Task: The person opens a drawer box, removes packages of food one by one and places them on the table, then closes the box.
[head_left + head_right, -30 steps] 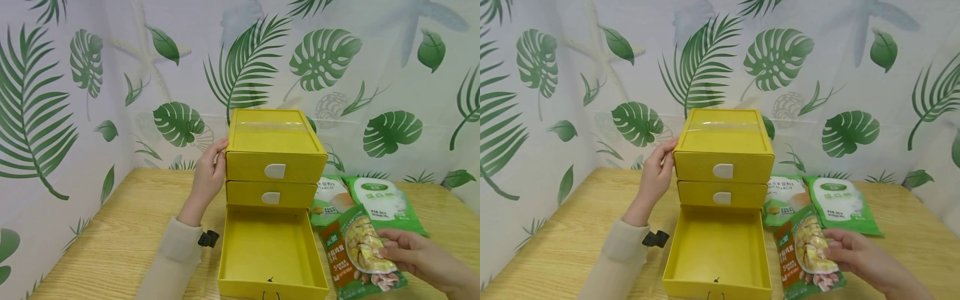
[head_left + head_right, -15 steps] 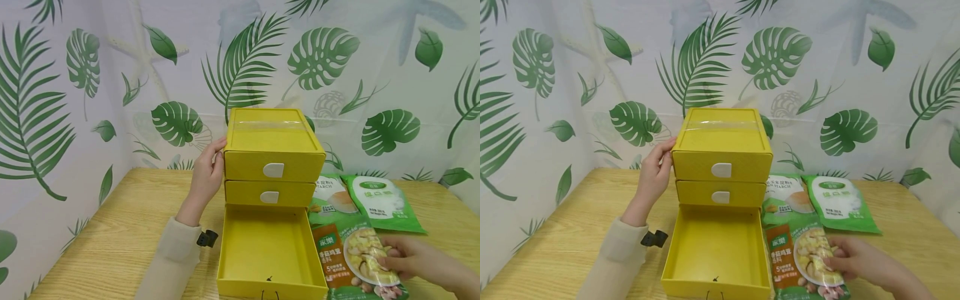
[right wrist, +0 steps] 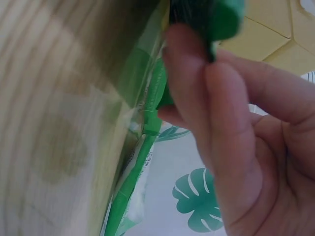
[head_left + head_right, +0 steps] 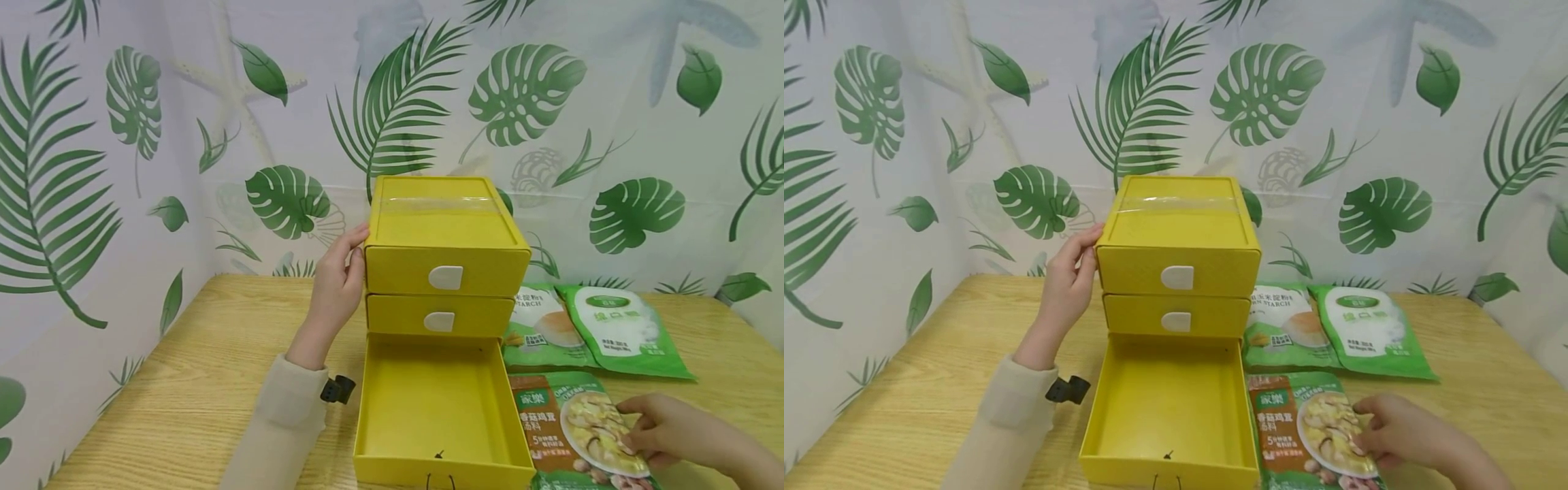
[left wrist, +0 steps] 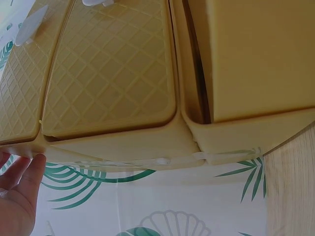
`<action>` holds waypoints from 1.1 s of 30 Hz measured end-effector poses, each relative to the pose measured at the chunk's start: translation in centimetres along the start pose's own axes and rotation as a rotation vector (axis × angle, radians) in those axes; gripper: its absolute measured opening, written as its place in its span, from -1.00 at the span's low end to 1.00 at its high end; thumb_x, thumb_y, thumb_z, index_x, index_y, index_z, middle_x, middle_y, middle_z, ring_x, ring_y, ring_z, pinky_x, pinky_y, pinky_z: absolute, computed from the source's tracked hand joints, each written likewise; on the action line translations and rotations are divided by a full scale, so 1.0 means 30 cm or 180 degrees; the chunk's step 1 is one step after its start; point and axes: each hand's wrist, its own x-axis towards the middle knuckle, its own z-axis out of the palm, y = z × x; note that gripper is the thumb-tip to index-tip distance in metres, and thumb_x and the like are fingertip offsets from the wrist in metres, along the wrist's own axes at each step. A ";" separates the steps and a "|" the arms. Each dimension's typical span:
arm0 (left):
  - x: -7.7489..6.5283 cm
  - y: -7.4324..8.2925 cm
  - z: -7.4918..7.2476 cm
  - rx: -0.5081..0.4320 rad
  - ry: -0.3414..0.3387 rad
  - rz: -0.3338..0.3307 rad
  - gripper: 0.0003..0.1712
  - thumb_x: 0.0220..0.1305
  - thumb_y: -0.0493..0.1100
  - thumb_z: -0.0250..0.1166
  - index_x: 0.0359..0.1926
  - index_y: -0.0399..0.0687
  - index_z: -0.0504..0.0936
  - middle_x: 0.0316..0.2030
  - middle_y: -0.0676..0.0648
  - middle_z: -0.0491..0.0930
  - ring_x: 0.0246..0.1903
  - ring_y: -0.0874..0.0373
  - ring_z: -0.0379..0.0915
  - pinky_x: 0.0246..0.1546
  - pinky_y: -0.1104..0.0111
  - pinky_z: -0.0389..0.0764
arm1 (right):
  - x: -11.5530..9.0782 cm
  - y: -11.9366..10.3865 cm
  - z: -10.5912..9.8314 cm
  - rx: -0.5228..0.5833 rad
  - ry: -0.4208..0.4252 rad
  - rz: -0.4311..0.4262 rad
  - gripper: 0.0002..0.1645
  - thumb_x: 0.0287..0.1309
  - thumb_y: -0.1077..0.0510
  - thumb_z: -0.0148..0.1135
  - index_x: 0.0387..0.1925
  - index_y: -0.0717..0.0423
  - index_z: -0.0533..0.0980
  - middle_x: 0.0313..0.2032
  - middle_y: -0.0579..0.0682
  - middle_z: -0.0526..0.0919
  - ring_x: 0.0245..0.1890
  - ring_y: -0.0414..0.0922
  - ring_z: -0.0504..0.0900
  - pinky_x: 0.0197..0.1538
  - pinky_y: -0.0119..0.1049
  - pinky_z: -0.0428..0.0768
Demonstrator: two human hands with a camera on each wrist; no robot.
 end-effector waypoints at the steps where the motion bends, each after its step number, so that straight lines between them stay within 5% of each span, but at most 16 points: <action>1: 0.000 0.000 0.000 0.0007 0.0001 0.0002 -0.72 0.08 -0.46 -0.18 -0.17 -0.42 0.34 -0.09 -0.22 0.31 -0.06 0.08 0.17 -0.32 0.36 0.41 | 0.002 0.002 0.001 0.0002 -0.0006 -0.0022 -0.23 -0.10 0.15 0.05 -0.13 0.75 -0.03 -0.52 0.10 0.48 -0.56 -0.06 0.45 -0.56 -0.24 0.45; 7: 0.001 -0.002 0.001 0.0029 0.0013 0.0000 -0.72 0.09 -0.45 -0.18 -0.17 -0.41 0.34 -0.09 -0.21 0.31 -0.06 0.09 0.17 -0.34 0.37 0.41 | 0.005 0.008 0.005 -0.0067 0.0038 -0.0064 -0.26 -0.12 0.13 0.07 -0.17 0.74 0.06 -0.53 0.11 0.48 -0.60 -0.07 0.44 -0.58 -0.24 0.46; 12: 0.003 -0.004 0.003 0.0012 0.0013 0.0011 -0.72 0.09 -0.45 -0.18 -0.17 -0.41 0.34 -0.09 -0.21 0.31 -0.07 0.09 0.18 -0.34 0.37 0.42 | 0.000 0.005 0.005 -0.0289 0.0035 -0.0361 -0.40 -0.06 0.14 0.00 -0.21 0.68 0.16 -0.61 0.06 0.46 -0.72 -0.20 0.38 -0.68 -0.34 0.41; 19: 0.002 -0.003 0.002 -0.0002 0.0015 0.0037 -0.72 0.09 -0.45 -0.19 -0.17 -0.41 0.34 -0.09 -0.21 0.31 -0.07 0.08 0.18 -0.40 0.36 0.44 | 0.014 -0.042 0.041 -0.1641 0.0574 -0.1025 -0.58 -0.09 0.07 0.04 -0.26 0.33 0.36 -0.50 -0.09 0.49 -0.54 -0.31 0.43 -0.55 -0.41 0.41; 21: 0.003 -0.004 0.002 -0.0004 0.0014 0.0040 -0.72 0.09 -0.45 -0.19 -0.17 -0.41 0.34 -0.09 -0.21 0.31 -0.07 0.08 0.18 -0.41 0.36 0.45 | 0.018 -0.064 0.065 -0.1650 0.0510 -0.1090 -0.56 -0.10 0.02 0.04 -0.23 0.28 0.37 -0.45 -0.07 0.51 -0.49 -0.27 0.46 -0.53 -0.39 0.44; 27: 0.003 -0.005 0.003 -0.0004 0.0018 0.0056 -0.72 0.09 -0.46 -0.19 -0.17 -0.42 0.34 -0.09 -0.22 0.30 -0.07 0.08 0.18 -0.46 0.36 0.46 | 0.024 -0.121 0.134 -0.1305 0.0085 -0.0750 -0.46 -0.16 -0.03 0.08 -0.12 0.18 0.32 -0.48 -0.21 0.50 -0.59 -0.28 0.42 -0.57 -0.40 0.41; 30: 0.003 -0.005 0.003 0.0002 0.0020 0.0051 -0.72 0.09 -0.46 -0.19 -0.17 -0.42 0.34 -0.09 -0.22 0.31 -0.07 0.08 0.18 -0.45 0.36 0.46 | 0.031 -0.132 0.158 -0.1545 0.0159 -0.0508 -0.50 -0.25 -0.10 0.12 -0.20 0.03 0.38 -0.50 -0.25 0.42 -0.58 -0.29 0.36 -0.54 -0.39 0.39; 33: 0.003 -0.004 0.003 -0.0003 0.0019 0.0042 -0.72 0.08 -0.46 -0.19 -0.17 -0.42 0.34 -0.09 -0.22 0.30 -0.07 0.08 0.18 -0.43 0.36 0.45 | 0.037 -0.130 0.170 -0.1683 0.0166 -0.0546 -0.66 -0.28 -0.10 0.14 -0.35 -0.11 0.42 -0.55 -0.24 0.35 -0.59 -0.31 0.30 -0.58 -0.42 0.34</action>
